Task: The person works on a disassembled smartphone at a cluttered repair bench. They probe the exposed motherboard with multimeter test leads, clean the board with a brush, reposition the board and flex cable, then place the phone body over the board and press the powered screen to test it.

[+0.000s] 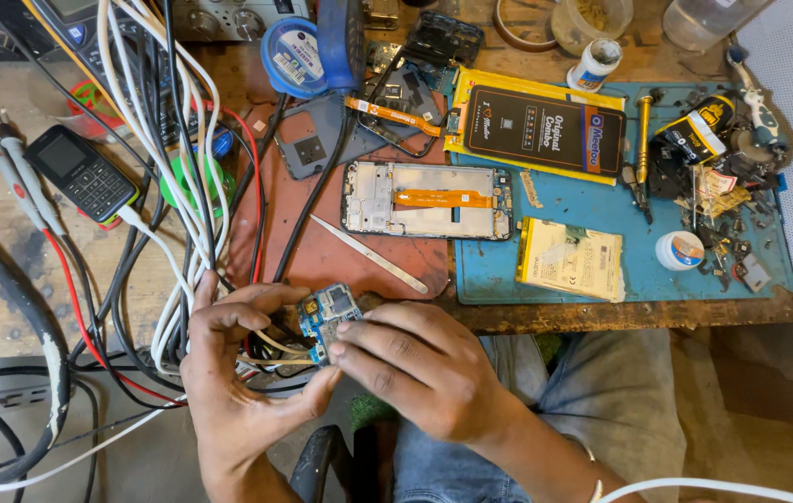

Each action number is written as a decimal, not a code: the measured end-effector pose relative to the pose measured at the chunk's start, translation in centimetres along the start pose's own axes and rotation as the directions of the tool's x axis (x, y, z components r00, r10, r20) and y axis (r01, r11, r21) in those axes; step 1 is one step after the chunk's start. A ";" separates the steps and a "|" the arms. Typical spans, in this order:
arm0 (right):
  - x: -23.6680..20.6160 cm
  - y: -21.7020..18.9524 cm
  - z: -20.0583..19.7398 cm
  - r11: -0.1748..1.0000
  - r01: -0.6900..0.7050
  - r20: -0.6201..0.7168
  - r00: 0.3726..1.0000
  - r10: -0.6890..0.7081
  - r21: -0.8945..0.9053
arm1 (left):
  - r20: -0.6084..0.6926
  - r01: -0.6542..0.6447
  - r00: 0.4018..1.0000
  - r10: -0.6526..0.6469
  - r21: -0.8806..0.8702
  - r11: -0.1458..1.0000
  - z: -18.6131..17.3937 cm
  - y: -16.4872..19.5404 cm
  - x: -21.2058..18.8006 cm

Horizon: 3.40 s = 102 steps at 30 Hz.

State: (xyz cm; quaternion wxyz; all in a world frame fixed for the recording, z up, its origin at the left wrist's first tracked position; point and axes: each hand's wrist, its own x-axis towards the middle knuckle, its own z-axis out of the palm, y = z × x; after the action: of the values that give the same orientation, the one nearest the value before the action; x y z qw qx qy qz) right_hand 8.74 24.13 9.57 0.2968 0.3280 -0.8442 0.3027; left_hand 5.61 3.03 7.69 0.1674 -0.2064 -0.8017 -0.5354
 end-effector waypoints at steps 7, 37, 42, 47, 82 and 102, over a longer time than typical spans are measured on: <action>1.1 1.8 2.1 0.099 -0.582 0.245 0.483 0.841 0.807 | -0.041 -0.040 0.998 0.048 0.164 0.986 0.3 -0.4 0.3; -0.2 4.9 3.8 0.143 -0.583 0.236 0.524 0.818 0.800 | -0.010 -0.074 0.997 0.083 0.357 0.931 1.7 -1.3 1.9; -0.5 4.8 3.9 0.166 -0.544 0.206 0.558 0.804 0.823 | -0.011 -0.066 0.997 0.074 0.356 0.932 1.7 -1.5 2.0; -0.6 4.8 4.0 0.185 -0.504 0.181 0.592 0.786 0.843 | -0.013 -0.061 0.997 0.070 0.352 0.934 1.7 -1.7 1.9; -1.2 4.9 4.5 0.286 -0.483 0.109 0.639 0.762 0.828 | -0.048 -0.036 0.997 0.055 0.332 0.942 1.8 -2.3 1.8; -0.5 4.2 4.5 0.357 -0.552 0.109 0.640 0.761 0.753 | -0.059 -0.075 0.993 0.101 0.347 0.935 1.7 -1.7 2.2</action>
State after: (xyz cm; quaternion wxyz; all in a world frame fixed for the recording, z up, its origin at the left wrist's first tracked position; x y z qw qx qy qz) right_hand 4.60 23.72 5.02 0.0989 0.0048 -0.6595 0.7452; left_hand 2.82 4.36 6.82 0.2547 -0.1892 -0.8659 -0.3866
